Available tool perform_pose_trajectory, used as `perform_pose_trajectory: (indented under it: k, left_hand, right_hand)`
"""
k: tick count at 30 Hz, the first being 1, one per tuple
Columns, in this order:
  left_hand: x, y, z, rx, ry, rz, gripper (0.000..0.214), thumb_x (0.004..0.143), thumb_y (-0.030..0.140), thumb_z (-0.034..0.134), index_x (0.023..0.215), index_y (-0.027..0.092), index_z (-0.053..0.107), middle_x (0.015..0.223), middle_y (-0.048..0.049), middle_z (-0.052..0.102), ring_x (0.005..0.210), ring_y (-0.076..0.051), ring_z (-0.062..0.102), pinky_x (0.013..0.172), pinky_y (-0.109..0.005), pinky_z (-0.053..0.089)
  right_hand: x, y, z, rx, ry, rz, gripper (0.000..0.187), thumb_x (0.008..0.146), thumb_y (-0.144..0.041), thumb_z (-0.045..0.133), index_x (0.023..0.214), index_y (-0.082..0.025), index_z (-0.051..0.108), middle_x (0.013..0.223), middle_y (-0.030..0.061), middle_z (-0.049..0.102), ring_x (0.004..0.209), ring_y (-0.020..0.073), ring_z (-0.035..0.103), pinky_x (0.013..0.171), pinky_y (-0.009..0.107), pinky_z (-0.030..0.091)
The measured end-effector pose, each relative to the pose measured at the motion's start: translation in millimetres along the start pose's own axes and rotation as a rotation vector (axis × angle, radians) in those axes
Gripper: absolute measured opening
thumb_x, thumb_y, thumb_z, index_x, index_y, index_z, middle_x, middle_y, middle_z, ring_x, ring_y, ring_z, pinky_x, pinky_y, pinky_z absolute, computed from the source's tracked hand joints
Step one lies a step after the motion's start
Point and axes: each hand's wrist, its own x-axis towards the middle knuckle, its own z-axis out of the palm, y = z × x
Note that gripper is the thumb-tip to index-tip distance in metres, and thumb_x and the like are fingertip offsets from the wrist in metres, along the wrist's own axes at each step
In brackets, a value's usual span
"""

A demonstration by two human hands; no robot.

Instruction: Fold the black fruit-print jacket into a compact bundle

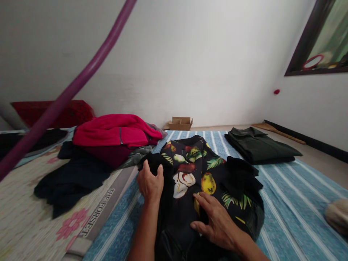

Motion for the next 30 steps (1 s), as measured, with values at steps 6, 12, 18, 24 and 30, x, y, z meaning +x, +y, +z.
perform_pose_trajectory:
  k: [6, 12, 18, 24, 30]
  left_hand:
    - [-13.2, 9.8, 2.5, -0.159, -0.424, 0.44, 0.05, 0.073, 0.047, 0.061, 0.115, 0.019, 0.059, 0.112, -0.012, 0.062, 0.107, -0.028, 0.053, 0.093, -0.034, 0.035]
    - [-15.9, 6.9, 10.3, -0.025, -0.656, 0.29, 0.018, 0.074, 0.036, 0.057, 0.065, 0.021, 0.061, 0.068, -0.0029, 0.065, 0.071, -0.019, 0.058, 0.063, -0.024, 0.035]
    - [12.0, -10.7, -11.2, 0.131, -0.415, 0.051, 0.021, 0.075, 0.035, 0.049, 0.063, 0.021, 0.058, 0.065, -0.0038, 0.064, 0.064, -0.019, 0.057, 0.054, -0.024, 0.032]
    - [21.6, -20.6, -27.2, 0.303, -0.311, -0.124, 0.024, 0.07, 0.039, 0.048, 0.056, 0.022, 0.057, 0.068, -0.01, 0.066, 0.065, -0.027, 0.06, 0.049, -0.029, 0.034]
    - [20.0, -20.2, -25.3, 0.268, -0.365, -0.132, 0.024, 0.068, 0.039, 0.048, 0.057, 0.022, 0.059, 0.067, -0.0108, 0.067, 0.067, -0.029, 0.062, 0.051, -0.03, 0.036]
  right_hand:
    - [8.8, -20.0, 6.7, -0.001, -0.106, -0.029, 0.077, 0.077, -0.066, 0.05, 0.136, -0.019, 0.043, 0.141, 0.0176, 0.038, 0.127, 0.0334, 0.037, 0.103, 0.048, 0.032]
    - [3.5, -18.9, 5.1, 0.046, -0.133, -0.08, 0.075, 0.079, -0.063, 0.051, 0.138, -0.018, 0.04, 0.141, 0.0153, 0.04, 0.129, 0.03, 0.036, 0.105, 0.045, 0.031]
    - [-9.8, -7.0, -18.6, 0.021, -0.174, -0.043, 0.078, 0.074, -0.062, 0.056, 0.137, -0.019, 0.042, 0.136, 0.015, 0.045, 0.123, 0.0309, 0.043, 0.102, 0.046, 0.034]
    - [-30.6, 5.5, -19.4, -0.085, -0.225, -0.011, 0.064, 0.069, -0.046, 0.067, 0.127, -0.023, 0.053, 0.137, 0.0112, 0.046, 0.124, 0.0317, 0.041, 0.103, 0.047, 0.03]
    - [-27.4, 8.0, -6.6, -0.249, -0.124, 0.119, 0.053, 0.073, -0.013, 0.053, 0.126, -0.016, 0.054, 0.129, 0.0114, 0.053, 0.121, 0.0281, 0.045, 0.101, 0.044, 0.035]
